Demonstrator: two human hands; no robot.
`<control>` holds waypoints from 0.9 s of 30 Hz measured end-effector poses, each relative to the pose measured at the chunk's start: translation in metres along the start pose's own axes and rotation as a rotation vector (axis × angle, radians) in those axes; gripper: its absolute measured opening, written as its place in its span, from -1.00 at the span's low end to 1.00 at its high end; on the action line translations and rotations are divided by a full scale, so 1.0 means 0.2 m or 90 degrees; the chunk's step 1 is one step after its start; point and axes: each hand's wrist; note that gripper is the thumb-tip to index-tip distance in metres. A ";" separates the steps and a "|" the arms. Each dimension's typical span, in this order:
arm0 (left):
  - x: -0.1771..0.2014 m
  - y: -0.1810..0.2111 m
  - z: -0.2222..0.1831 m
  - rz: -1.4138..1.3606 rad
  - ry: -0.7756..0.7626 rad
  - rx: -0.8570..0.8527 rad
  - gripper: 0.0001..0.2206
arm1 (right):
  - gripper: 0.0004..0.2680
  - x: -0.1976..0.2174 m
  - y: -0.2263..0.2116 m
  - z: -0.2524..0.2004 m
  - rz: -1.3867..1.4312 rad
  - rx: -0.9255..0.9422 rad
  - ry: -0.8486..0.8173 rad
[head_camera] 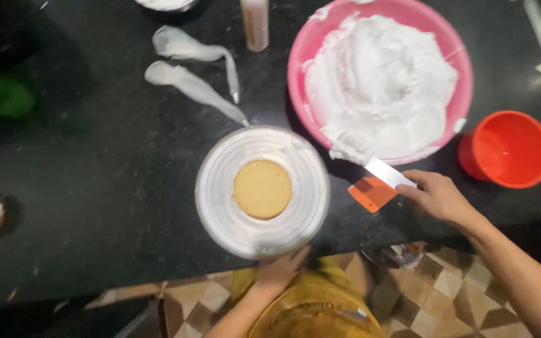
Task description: The person smooths white frosting around the side of a cake on a turntable using an orange plastic scraper, rotating the turntable with one hand. They then lift the frosted cake onto a tray with a spatula, place a plain cake layer on the turntable, and scoop and spread frosting onto the layer with a spatula.
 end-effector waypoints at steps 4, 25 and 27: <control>0.01 -0.01 0.06 0.200 -0.226 -0.234 -0.52 | -0.72 -0.09 -0.08 0.03 0.332 -0.041 -0.188; 0.59 -0.46 -0.09 0.231 0.367 0.016 -0.38 | -0.67 0.49 -0.13 0.31 -0.420 0.000 0.130; 0.51 -0.45 -0.18 0.181 0.366 -0.014 -0.39 | -0.70 0.41 -0.04 0.40 -0.489 -0.036 0.095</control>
Point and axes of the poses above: each hand's wrist, its own z-axis towards the middle knuckle, its own x-axis out of the back of the hand, y = z × x, and after that the axes turned 9 degrees about -z, right-handed
